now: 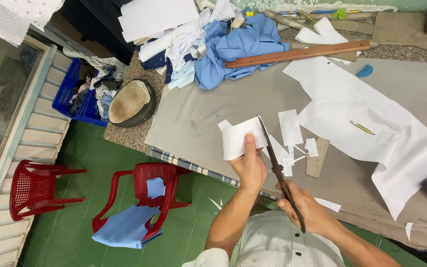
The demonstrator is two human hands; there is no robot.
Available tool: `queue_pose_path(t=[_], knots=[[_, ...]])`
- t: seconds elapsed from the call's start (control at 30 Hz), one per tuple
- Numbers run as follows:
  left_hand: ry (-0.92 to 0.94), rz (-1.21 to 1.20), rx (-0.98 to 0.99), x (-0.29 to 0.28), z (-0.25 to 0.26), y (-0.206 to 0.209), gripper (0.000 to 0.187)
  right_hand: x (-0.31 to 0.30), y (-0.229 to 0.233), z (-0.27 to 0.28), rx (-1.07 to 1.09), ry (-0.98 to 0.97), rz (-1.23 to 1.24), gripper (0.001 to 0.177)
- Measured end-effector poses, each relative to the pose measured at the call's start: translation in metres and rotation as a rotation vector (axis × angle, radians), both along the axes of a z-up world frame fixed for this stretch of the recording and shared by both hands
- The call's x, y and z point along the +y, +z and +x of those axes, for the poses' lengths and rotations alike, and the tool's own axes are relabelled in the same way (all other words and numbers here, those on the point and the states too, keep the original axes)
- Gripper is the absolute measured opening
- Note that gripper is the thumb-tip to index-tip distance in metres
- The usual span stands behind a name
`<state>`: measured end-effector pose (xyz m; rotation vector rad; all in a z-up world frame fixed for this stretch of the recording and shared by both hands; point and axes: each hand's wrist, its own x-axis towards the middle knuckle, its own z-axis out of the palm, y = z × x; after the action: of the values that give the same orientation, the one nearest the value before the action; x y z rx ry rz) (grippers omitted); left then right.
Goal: The person uses a pair of scissors to cut a piece of white paper on a table. They hold the paper with one hand and cut along a line with the other hand. The person then folds the paper and continues cutting.
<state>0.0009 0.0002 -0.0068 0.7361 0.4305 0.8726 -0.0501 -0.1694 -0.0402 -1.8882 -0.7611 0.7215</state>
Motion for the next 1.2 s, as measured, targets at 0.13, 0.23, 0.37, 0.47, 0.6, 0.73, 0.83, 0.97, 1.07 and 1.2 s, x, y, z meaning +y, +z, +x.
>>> queue_pose_path(t=[0.13, 0.23, 0.37, 0.47, 0.6, 0.73, 0.83, 0.97, 1.07, 1.2], knots=[[-0.022, 0.024, 0.022, 0.000, -0.002, 0.013, 0.043, -0.001, 0.006, 0.001, 0.013, 0.004, 0.002, 0.040], [-0.067, 0.077, -0.017, 0.000, -0.001, 0.020, 0.035, 0.000, 0.004, 0.002, -0.002, 0.004, 0.016, 0.040], [-0.034, 0.035, -0.006, 0.002, 0.000, 0.002, 0.038, 0.000, 0.005, 0.003, -0.044, 0.008, 0.053, 0.039], [-0.029, 0.019, 0.043, 0.004, -0.003, -0.004, 0.038, -0.002, 0.009, 0.002, -0.002, -0.011, 0.067, 0.038], [-0.208, 0.149, 0.245, 0.034, -0.005, 0.003, 0.032, -0.013, -0.032, -0.003, 0.231, -0.226, 0.262, 0.043], [-0.667, 0.523, 0.388, 0.088, -0.014, -0.093, 0.066, -0.039, -0.062, 0.031, 0.003, -0.595, 0.160, 0.044], [-1.491, 0.627, 0.662, 0.135, -0.018, -0.138, 0.036, -0.054, -0.050, 0.052, -0.051, -0.699, 0.023, 0.038], [-1.546, 1.464, 1.143, 0.185, -0.009, -0.203, 0.039, -0.066, -0.090, 0.060, -0.128, -0.658, -0.314, 0.047], [-1.242, 1.801, 1.232, 0.178, 0.017, -0.205, 0.031, -0.052, -0.121, 0.054, -0.224, -0.587, -0.481, 0.051], [-0.441, 1.993, 0.889, 0.141, 0.025, -0.152, 0.028, -0.012, -0.123, 0.041, -0.367, -0.448, -0.525, 0.042]])
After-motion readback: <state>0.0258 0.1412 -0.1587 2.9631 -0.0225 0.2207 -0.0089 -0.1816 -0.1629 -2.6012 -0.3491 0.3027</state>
